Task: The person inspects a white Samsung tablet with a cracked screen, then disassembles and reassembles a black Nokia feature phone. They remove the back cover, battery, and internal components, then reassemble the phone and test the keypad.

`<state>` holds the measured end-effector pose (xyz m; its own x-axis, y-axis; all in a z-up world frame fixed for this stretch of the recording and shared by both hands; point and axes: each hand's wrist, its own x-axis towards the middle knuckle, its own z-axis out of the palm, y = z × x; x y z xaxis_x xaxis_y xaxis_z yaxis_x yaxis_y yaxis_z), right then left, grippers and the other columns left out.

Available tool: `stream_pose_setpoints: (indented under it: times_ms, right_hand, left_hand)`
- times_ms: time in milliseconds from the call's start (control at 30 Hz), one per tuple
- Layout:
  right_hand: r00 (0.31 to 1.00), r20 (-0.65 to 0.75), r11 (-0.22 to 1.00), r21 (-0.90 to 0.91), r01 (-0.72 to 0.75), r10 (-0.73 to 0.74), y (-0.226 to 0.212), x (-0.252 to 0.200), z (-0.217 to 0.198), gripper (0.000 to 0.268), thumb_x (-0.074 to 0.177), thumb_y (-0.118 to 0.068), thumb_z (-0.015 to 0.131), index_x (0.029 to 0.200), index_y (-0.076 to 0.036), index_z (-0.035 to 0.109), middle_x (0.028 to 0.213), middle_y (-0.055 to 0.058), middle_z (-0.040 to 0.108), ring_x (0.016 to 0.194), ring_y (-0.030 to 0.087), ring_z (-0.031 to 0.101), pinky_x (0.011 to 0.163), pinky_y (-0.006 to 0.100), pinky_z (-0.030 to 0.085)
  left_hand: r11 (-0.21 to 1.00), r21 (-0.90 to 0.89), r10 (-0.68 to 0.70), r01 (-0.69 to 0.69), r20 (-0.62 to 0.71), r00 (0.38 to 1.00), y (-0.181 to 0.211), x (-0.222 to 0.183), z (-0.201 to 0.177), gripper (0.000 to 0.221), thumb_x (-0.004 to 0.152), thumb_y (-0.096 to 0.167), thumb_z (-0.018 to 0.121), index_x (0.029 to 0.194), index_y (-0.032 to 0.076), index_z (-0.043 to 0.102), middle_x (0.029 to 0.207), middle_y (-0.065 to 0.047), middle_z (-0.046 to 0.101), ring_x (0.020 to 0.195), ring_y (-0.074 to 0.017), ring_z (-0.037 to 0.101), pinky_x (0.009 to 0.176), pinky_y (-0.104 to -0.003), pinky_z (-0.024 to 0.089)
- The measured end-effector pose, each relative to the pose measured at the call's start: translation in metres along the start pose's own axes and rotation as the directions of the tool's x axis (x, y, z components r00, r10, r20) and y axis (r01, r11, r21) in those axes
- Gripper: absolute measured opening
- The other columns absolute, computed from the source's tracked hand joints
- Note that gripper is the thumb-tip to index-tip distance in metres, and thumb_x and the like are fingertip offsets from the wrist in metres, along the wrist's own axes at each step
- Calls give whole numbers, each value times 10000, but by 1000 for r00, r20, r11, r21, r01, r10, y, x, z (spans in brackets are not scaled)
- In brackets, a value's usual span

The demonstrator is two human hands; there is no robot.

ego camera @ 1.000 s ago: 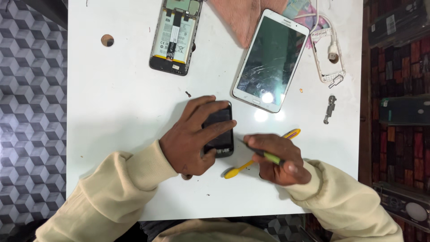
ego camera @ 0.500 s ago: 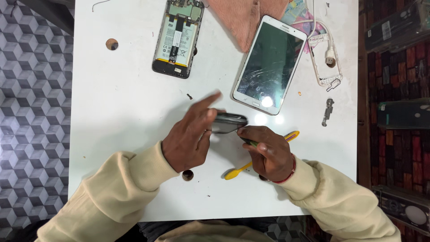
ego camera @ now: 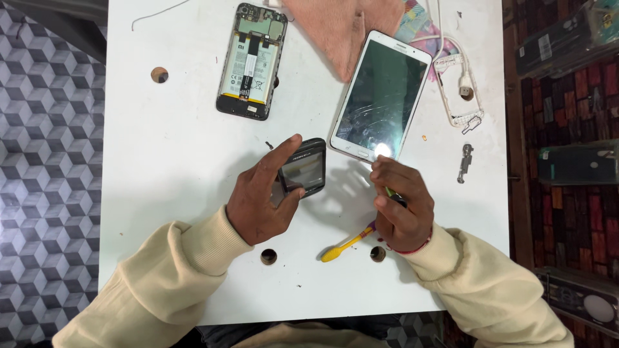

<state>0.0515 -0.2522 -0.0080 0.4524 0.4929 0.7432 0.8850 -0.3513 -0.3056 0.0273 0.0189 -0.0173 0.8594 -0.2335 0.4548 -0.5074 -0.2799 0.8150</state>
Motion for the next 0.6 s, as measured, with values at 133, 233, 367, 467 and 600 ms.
stream_pose_setpoints:
  times_ms: [133,233,367,467,600]
  right_hand:
    - [990,138,961,267,-69,33,-2,1,0,542,931,-10,664,1405,-187,469,1179,206,629,989,373,729,809,462,663]
    - [958,283,937,318,-146,53,-5,4,-5,516,912,-141,716,1377,-183,498,1195,247,652,948,365,758,716,415,682]
    - [955,240,972,194,130,-176,-5,10,-2,427,1066,-114,633,1430,-209,431,1229,239,648,1027,401,748,749,413,658]
    - [954,270,982,166,87,-130,-6,9,-2,509,1026,-66,631,1451,-222,399,1223,255,639,1012,383,749,752,408,678]
    - [974,203,993,83,84,-99,-6,3,8,757,1013,84,725,1530,-227,267,1264,228,630,1049,377,743,778,380,652]
  left_hand:
    - [996,-29,-84,86,51,995,1,0,0,843,853,-5,754,1563,57,302,1445,-238,583,1163,-402,708,931,-413,621]
    - [988,-79,-127,134,85,988,1,1,0,860,876,20,755,1587,63,273,1422,-223,605,1166,-387,718,941,-408,626]
    - [975,-100,-188,200,115,975,0,-2,2,885,895,72,756,1607,83,230,1387,-202,630,1133,-352,746,935,-394,635]
    - [990,-51,-126,132,104,986,-1,-2,2,878,888,105,786,1587,96,255,1451,-244,596,1117,-374,735,918,-397,627]
    - [981,-103,-156,165,89,984,-1,-1,2,870,935,239,772,1607,96,237,1369,-219,656,1119,-347,753,935,-393,627]
